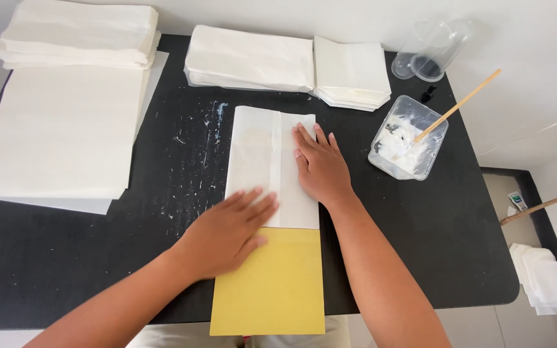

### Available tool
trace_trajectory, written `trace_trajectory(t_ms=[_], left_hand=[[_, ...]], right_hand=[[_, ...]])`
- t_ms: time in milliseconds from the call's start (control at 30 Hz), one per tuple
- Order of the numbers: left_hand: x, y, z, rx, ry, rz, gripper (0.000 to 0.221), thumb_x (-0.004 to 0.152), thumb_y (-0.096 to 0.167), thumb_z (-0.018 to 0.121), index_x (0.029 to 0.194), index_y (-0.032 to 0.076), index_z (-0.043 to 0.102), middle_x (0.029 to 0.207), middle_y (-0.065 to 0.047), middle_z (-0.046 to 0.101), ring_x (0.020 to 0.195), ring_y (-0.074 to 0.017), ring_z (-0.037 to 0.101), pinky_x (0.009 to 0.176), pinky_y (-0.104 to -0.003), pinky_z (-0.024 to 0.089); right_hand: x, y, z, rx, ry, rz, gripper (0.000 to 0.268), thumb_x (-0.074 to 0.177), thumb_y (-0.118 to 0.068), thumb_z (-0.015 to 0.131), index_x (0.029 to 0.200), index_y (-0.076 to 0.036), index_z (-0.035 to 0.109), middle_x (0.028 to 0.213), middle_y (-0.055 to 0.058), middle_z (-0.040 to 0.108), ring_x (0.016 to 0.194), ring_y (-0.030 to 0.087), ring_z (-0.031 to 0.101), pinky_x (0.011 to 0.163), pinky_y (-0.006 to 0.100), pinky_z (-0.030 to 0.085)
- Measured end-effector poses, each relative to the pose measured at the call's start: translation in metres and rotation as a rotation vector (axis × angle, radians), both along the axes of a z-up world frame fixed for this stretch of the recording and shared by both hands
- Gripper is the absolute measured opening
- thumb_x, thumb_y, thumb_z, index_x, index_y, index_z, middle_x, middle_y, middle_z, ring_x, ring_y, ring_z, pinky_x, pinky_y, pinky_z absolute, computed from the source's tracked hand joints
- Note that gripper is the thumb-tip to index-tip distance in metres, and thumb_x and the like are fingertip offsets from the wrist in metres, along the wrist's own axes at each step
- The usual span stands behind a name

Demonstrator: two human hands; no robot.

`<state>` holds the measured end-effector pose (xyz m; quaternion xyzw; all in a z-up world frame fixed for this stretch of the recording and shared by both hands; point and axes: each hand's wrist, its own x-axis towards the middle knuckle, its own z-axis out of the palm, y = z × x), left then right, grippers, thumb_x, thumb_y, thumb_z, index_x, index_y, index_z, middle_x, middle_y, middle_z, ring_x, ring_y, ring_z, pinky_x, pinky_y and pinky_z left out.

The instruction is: The person is folding white paper around a yellow template and applying glue with a brush to assemble a paper bag.

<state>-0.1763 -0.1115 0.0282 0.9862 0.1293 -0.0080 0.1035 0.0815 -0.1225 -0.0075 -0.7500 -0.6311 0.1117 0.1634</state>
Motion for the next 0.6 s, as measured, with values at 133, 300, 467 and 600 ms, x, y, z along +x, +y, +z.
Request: trace_trajectory(t_ms=[133, 300, 467, 600], left_hand=[[-0.008, -0.008, -0.003, -0.017, -0.024, -0.037, 0.056, 0.108, 0.037, 0.029, 0.155, 0.008, 0.038, 0.160, -0.011, 0.041, 0.148, -0.0339, 0.034, 0.120, -0.051, 0.026], [0.036, 0.038, -0.022, 0.090, -0.054, 0.069, 0.053, 0.108, 0.029, 0.028, 0.156, 0.007, 0.038, 0.158, -0.013, 0.044, 0.147, -0.0339, 0.039, 0.118, -0.051, 0.032], [0.090, 0.110, -0.041, 0.080, -0.052, 0.239, 0.060, 0.110, 0.045, 0.023, 0.160, 0.016, 0.035, 0.165, -0.007, 0.035, 0.153, -0.0305, 0.029, 0.124, -0.051, 0.022], [0.103, 0.116, -0.036, 0.087, -0.031, 0.272, 0.062, 0.107, 0.051, 0.030, 0.159, 0.018, 0.040, 0.164, -0.005, 0.038, 0.153, -0.0260, 0.030, 0.124, -0.048, 0.021]], right_hand=[[0.000, 0.001, 0.001, -0.001, -0.001, -0.009, 0.051, 0.109, -0.029, 0.033, 0.160, -0.022, 0.039, 0.167, -0.001, 0.032, 0.155, 0.028, 0.021, 0.127, 0.050, 0.008], [-0.003, 0.000, -0.001, 0.013, -0.010, -0.034, 0.050, 0.109, -0.028, 0.035, 0.158, -0.021, 0.043, 0.165, -0.001, 0.036, 0.155, 0.028, 0.023, 0.127, 0.050, 0.009], [-0.005, -0.002, 0.002, 0.035, -0.011, -0.033, 0.048, 0.109, -0.028, 0.036, 0.157, -0.022, 0.045, 0.164, -0.002, 0.038, 0.154, 0.028, 0.025, 0.127, 0.050, 0.011], [-0.004, -0.002, 0.005, 0.051, -0.011, -0.041, 0.048, 0.109, -0.028, 0.038, 0.156, -0.022, 0.046, 0.163, -0.002, 0.039, 0.154, 0.027, 0.027, 0.127, 0.049, 0.011]])
